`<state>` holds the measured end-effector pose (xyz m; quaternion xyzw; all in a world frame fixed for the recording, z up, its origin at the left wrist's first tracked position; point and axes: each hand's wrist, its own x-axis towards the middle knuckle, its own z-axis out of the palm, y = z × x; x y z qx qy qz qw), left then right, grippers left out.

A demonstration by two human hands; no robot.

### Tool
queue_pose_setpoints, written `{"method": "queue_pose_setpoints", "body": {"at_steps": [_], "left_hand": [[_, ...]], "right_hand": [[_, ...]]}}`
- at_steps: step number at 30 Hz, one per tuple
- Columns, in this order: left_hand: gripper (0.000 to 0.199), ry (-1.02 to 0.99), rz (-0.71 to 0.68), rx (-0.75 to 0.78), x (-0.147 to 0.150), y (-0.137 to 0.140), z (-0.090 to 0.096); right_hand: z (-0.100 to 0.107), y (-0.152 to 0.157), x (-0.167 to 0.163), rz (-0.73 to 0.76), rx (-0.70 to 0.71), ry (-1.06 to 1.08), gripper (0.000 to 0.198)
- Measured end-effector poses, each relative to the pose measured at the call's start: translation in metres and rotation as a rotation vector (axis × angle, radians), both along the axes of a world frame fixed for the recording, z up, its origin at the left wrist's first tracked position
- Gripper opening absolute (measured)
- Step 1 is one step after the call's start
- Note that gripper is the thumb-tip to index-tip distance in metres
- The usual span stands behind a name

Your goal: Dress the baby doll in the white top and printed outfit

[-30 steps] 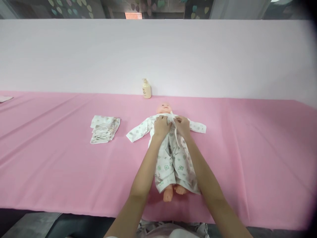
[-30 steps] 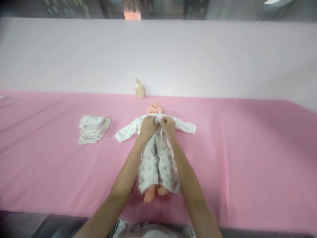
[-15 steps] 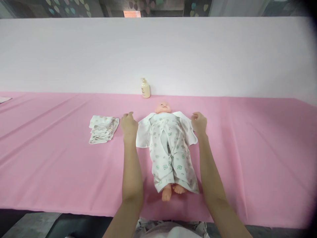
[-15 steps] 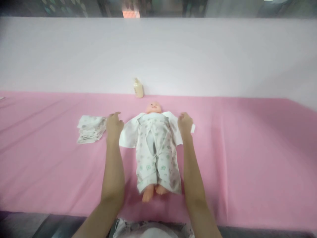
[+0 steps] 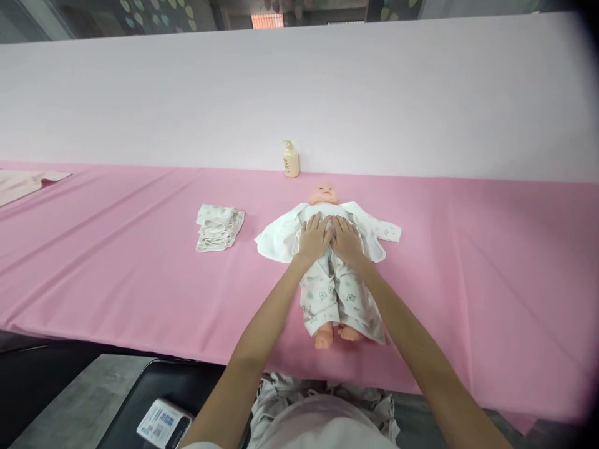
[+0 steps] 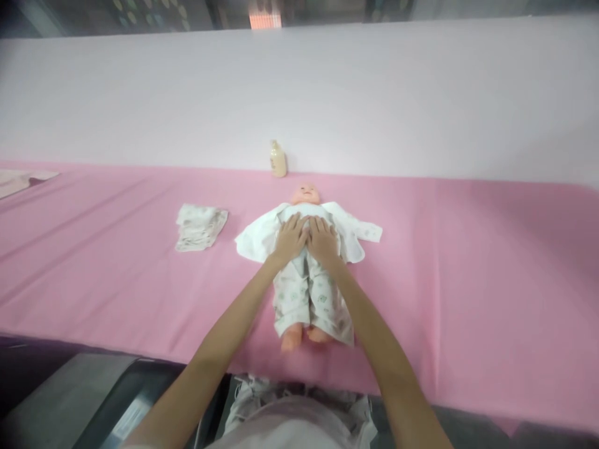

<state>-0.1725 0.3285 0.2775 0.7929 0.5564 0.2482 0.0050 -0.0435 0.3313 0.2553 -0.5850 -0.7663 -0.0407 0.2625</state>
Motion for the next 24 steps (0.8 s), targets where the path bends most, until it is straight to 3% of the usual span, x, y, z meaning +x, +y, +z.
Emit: {"method": "queue_pose_setpoints", "body": {"at_steps": [6,13,19,24], "left_hand": [[0.047,0.020,-0.112,0.135,-0.011,-0.060,-0.012],[0.042,0.002,-0.163,0.078,-0.027,-0.102,-0.018],[0.057,-0.018,-0.120,-0.025,-0.033,-0.139,-0.028],[0.064,0.000,-0.122,-0.068,-0.035,-0.160,-0.026]], "right_hand": [[-0.012,-0.063,0.011,0.016,-0.008,0.062,0.050],[-0.017,-0.126,0.022,0.064,-0.088,0.157,0.059],[-0.023,-0.165,0.016,0.001,-0.047,0.182,0.053],[-0.022,-0.175,0.015,0.003,-0.021,0.228,0.047]]}}
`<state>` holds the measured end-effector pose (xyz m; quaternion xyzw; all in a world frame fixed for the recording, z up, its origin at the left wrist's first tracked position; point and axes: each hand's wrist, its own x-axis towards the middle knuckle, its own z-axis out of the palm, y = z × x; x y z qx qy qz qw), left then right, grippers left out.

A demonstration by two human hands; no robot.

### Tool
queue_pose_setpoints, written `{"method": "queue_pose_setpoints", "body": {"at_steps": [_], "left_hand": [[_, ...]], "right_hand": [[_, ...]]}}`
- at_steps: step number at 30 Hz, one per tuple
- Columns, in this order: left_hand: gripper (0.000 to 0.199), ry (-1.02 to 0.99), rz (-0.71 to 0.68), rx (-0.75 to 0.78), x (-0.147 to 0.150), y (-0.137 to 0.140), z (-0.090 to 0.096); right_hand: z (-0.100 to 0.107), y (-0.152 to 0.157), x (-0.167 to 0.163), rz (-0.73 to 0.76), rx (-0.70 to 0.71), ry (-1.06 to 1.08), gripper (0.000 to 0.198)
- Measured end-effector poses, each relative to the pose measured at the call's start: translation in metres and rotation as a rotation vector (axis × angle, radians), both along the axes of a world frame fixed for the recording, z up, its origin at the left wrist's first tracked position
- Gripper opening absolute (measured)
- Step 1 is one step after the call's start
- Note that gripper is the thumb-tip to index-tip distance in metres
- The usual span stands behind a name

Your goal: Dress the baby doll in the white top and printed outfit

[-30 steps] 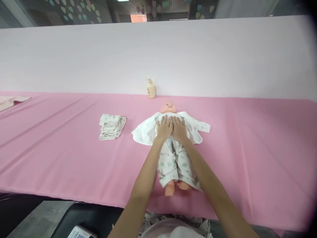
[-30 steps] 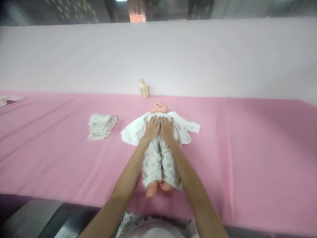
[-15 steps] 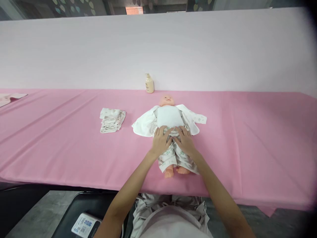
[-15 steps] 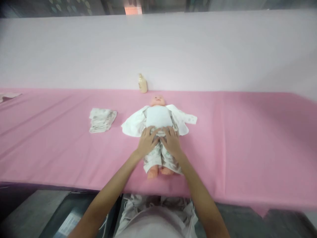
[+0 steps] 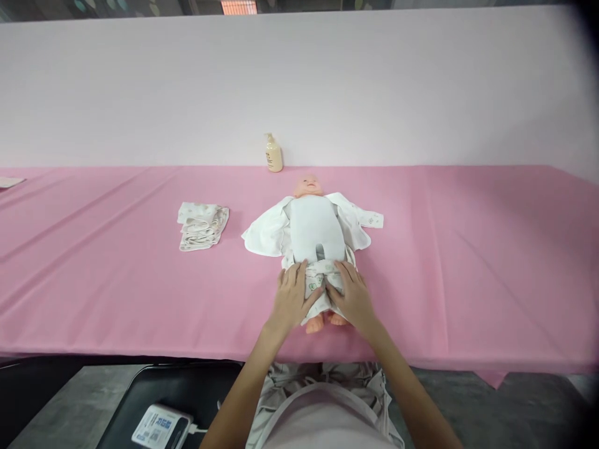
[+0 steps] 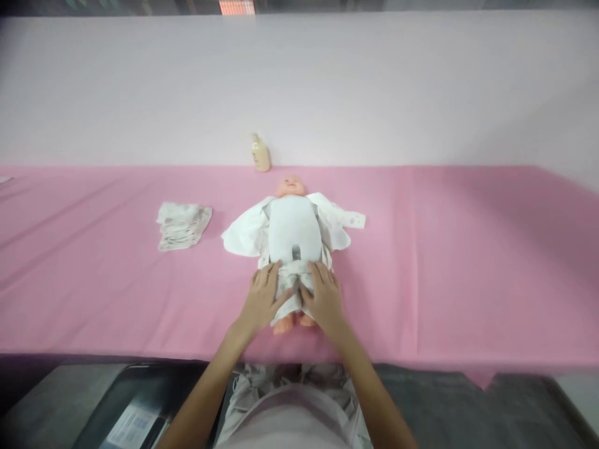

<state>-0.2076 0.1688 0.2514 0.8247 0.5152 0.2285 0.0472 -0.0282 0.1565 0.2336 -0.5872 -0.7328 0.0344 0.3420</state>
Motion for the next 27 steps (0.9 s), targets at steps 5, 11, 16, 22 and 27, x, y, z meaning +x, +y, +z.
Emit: {"method": "queue_pose_setpoints", "body": {"at_steps": [5,11,16,22,27], "left_hand": [[0.041,-0.010,0.030,0.016,0.007,0.005,0.006],[0.021,-0.024,-0.062,-0.086,0.011,0.004,0.006],[0.033,-0.039,-0.061,-0.260,0.005,-0.010,0.026],[0.101,-0.049,-0.169,-0.443,-0.011,-0.038,0.040],[0.072,0.026,-0.126,-0.357,-0.005,-0.052,0.028]], "right_hand": [[-0.001,0.000,-0.004,-0.033,0.115,0.073,0.031],[-0.003,-0.005,-0.008,-0.048,0.238,0.130,0.017],[0.004,-0.016,0.000,0.053,0.147,0.066,0.016],[0.022,-0.047,0.022,0.270,-0.131,-0.054,0.064],[0.012,-0.056,0.025,0.286,-0.050,0.014,0.048]]}}
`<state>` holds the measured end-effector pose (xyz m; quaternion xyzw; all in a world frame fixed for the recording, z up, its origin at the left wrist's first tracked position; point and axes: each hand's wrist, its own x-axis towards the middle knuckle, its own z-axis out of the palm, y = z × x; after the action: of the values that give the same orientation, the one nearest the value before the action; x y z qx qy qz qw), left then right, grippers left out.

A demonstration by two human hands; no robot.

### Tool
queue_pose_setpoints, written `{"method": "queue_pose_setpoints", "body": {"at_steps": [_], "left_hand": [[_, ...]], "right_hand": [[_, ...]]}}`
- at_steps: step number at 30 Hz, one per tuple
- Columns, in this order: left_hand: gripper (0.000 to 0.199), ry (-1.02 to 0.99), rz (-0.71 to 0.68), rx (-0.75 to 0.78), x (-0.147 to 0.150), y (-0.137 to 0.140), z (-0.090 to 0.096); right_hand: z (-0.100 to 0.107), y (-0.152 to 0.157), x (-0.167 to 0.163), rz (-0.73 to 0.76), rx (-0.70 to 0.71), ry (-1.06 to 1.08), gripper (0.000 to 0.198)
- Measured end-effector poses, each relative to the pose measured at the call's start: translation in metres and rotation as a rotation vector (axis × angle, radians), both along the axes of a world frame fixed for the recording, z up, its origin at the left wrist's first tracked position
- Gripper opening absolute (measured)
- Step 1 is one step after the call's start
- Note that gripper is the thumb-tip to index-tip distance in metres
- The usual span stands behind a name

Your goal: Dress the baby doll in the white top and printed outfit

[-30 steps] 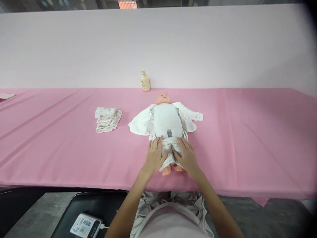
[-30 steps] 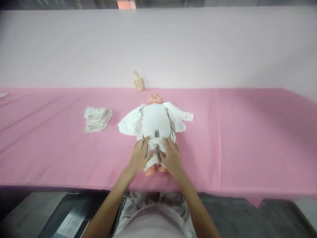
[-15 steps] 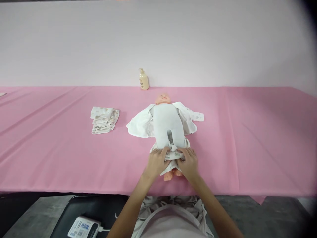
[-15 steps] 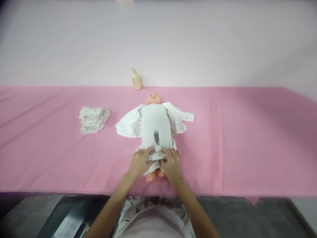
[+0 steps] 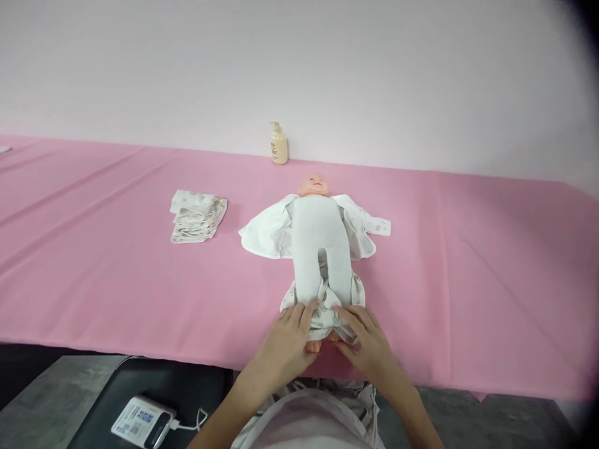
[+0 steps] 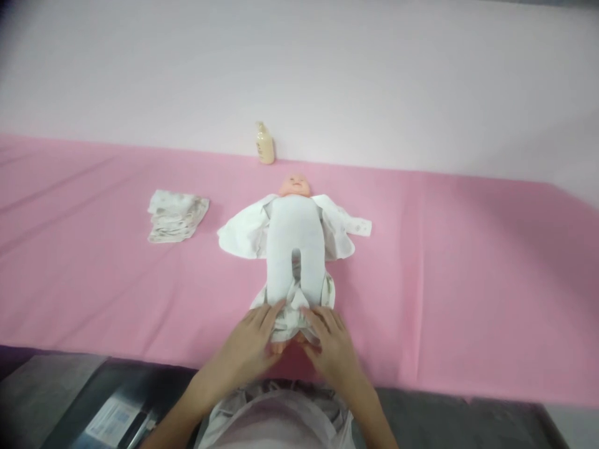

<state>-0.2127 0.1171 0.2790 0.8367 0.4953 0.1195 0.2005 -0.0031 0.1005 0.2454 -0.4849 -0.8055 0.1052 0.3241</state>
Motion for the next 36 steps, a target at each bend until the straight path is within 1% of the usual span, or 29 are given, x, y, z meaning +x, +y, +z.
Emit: {"method": "queue_pose_setpoints", "body": {"at_steps": [2,5,7,9,11,14,17,19,22,24,26,27,29,31,33,36], "left_hand": [[0.063,0.001,-0.036,-0.010,0.003,-0.002,0.001],[0.058,0.039,-0.092,-0.035,0.005,-0.005,0.006],[0.054,0.079,-0.129,-0.021,0.005,-0.007,0.008],[0.046,0.090,-0.152,0.022,0.005,-0.012,0.008],[0.039,0.072,-0.155,0.095,0.005,-0.019,0.007],[0.037,0.042,-0.157,0.210,0.004,-0.028,0.007],[0.040,0.010,-0.217,0.292,0.001,-0.035,0.010],[0.046,0.022,-0.248,0.321,-0.002,-0.038,0.011],[0.061,0.087,-0.222,0.330,-0.006,-0.042,0.012],[0.070,0.144,-0.158,0.306,-0.006,-0.045,0.010],[0.075,0.204,-0.076,0.244,-0.004,-0.048,0.007],[0.077,0.228,-0.041,0.206,-0.004,-0.049,0.006],[0.078,0.261,-0.006,0.154,-0.002,-0.051,0.002],[0.079,0.277,-0.020,0.146,-0.001,-0.051,0.000],[0.074,0.277,-0.064,0.148,0.000,-0.052,-0.001],[0.053,0.246,-0.122,0.128,-0.001,-0.053,-0.002]], "right_hand": [[-0.006,-0.003,-0.005,-0.006,0.042,0.037,0.043],[-0.011,-0.011,-0.016,-0.047,0.089,0.078,0.040],[-0.013,-0.017,-0.023,-0.078,0.127,0.129,0.038],[-0.013,-0.022,-0.027,-0.082,0.184,0.172,0.034],[-0.013,-0.026,-0.028,-0.064,0.224,0.178,0.030],[-0.008,-0.030,-0.025,-0.002,0.270,0.167,0.024],[0.000,-0.033,-0.022,0.056,0.336,0.137,0.020],[0.004,-0.035,-0.022,0.050,0.351,0.093,0.020],[0.006,-0.040,-0.025,-0.085,0.285,0.067,0.029],[0.004,-0.043,-0.028,-0.204,0.203,0.050,0.036],[0.001,-0.045,-0.031,-0.296,0.146,0.011,0.043],[-0.001,-0.046,-0.032,-0.326,0.140,-0.007,0.045],[-0.003,-0.047,-0.033,-0.351,0.174,-0.021,0.045],[-0.004,-0.047,-0.033,-0.305,0.257,-0.014,0.040],[-0.004,-0.048,-0.031,-0.212,0.322,-0.023,0.033],[-0.002,-0.050,-0.027,-0.069,0.317,-0.072,0.033]]}}
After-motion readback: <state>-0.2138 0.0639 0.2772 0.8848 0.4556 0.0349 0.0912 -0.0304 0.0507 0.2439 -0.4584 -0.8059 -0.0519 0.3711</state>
